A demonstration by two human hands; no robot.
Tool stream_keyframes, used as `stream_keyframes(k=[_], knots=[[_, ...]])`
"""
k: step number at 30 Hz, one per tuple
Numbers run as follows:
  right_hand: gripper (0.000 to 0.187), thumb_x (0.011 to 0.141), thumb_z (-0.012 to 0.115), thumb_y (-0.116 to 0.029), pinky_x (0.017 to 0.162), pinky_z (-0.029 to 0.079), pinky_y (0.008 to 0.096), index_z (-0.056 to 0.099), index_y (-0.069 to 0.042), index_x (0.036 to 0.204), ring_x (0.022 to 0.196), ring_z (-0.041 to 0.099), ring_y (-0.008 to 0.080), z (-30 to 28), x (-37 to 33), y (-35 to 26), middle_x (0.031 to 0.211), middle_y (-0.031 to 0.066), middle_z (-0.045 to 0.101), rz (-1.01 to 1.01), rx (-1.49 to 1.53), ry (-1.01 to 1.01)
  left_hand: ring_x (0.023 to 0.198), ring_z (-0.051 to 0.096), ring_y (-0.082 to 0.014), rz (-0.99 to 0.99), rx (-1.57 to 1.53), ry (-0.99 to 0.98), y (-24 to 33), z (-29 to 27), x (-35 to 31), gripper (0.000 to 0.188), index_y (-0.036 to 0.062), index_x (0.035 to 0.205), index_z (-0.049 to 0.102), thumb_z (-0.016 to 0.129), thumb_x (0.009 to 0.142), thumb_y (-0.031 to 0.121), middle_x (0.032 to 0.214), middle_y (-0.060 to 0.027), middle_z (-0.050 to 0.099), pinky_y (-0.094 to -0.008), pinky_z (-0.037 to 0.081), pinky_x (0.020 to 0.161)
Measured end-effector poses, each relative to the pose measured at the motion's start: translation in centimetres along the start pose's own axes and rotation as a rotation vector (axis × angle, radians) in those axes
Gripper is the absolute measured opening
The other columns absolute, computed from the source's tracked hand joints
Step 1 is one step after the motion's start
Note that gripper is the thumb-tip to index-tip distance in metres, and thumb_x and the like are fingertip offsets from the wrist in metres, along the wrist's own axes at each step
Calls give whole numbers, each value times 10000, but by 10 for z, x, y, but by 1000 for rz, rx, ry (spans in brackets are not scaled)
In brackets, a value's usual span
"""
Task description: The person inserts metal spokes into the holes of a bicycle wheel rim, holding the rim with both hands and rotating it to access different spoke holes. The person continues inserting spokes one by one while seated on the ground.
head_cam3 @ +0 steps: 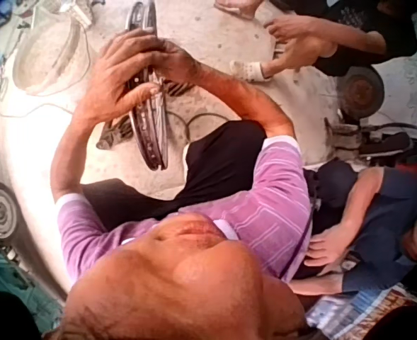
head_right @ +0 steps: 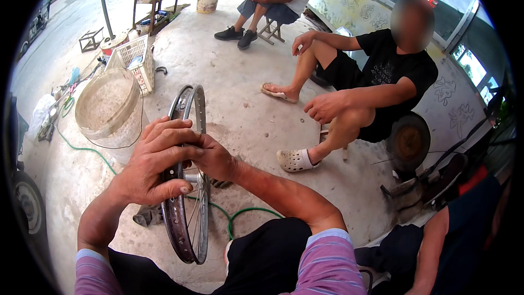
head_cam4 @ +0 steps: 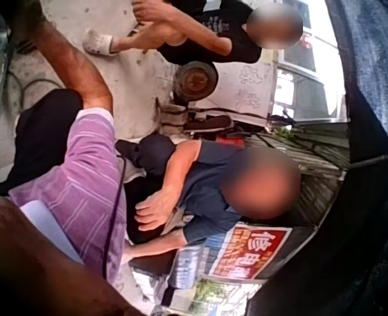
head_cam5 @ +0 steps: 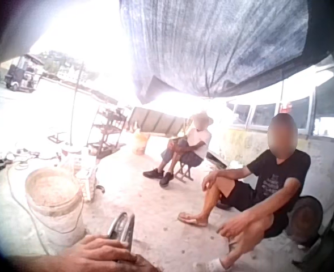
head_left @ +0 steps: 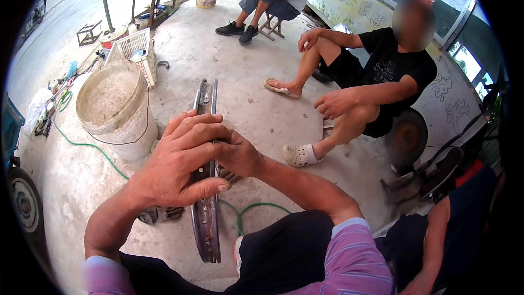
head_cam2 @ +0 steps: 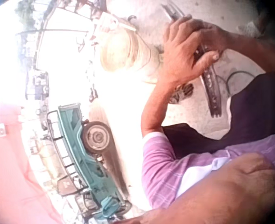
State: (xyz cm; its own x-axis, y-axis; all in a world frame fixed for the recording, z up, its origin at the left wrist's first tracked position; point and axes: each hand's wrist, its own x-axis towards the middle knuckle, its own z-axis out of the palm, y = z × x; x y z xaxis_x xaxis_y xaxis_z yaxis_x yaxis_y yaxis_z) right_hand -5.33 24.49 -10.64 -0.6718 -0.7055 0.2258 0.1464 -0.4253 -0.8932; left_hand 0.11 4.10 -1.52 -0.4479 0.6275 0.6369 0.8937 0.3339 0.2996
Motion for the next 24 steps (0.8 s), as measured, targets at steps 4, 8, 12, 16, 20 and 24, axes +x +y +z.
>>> stream_keyframes(k=[4,8,12,16,20,24], knots=[[386,985,670,-266,876,515,261,596,-60,1302,1006,614,85,-1,1,3,1154,3,641,-15,-74,-29,1304,500,-358,1,-23,0,-1,-2,-3,533,49,1144,666,667,873,509,1280,-145,590,-548,274,1149],[401,977,683,-271,856,516,258,592,-58,1305,966,611,77,11,5,1,1131,1,642,-63,-65,37,1305,501,-357,-9,-27,9,-4,-2,-4,534,53,1144,668,663,876,514,1283,-143,590,-547,273,1150],[414,974,688,-277,853,514,255,587,-61,1313,963,604,75,4,3,4,1126,-6,638,-40,-28,37,1308,498,-356,-9,-35,11,-4,-1,-3,532,57,1143,669,661,878,519,1285,-142,587,-548,270,1153],[419,976,685,-275,856,511,253,581,-64,1323,988,603,81,-2,3,6,1135,-2,636,-34,-3,-23,1308,497,-358,-10,-31,0,-5,-2,-3,532,57,1136,669,666,874,520,1283,-142,586,-546,271,1154],[406,983,673,-273,864,515,257,582,-56,1314,995,611,92,5,3,7,1132,11,638,-60,-28,42,1308,495,-363,-1,-54,2,-7,-3,-3,528,57,1130,668,677,867,515,1280,-140,588,-543,271,1153],[391,981,675,-255,887,517,273,587,-53,1303,1009,614,97,7,0,2,1140,11,638,-2,87,93,1303,498,-365,5,-56,-3,-5,-3,-2,516,58,1121,670,688,861,503,1273,-140,590,-542,272,1149]])
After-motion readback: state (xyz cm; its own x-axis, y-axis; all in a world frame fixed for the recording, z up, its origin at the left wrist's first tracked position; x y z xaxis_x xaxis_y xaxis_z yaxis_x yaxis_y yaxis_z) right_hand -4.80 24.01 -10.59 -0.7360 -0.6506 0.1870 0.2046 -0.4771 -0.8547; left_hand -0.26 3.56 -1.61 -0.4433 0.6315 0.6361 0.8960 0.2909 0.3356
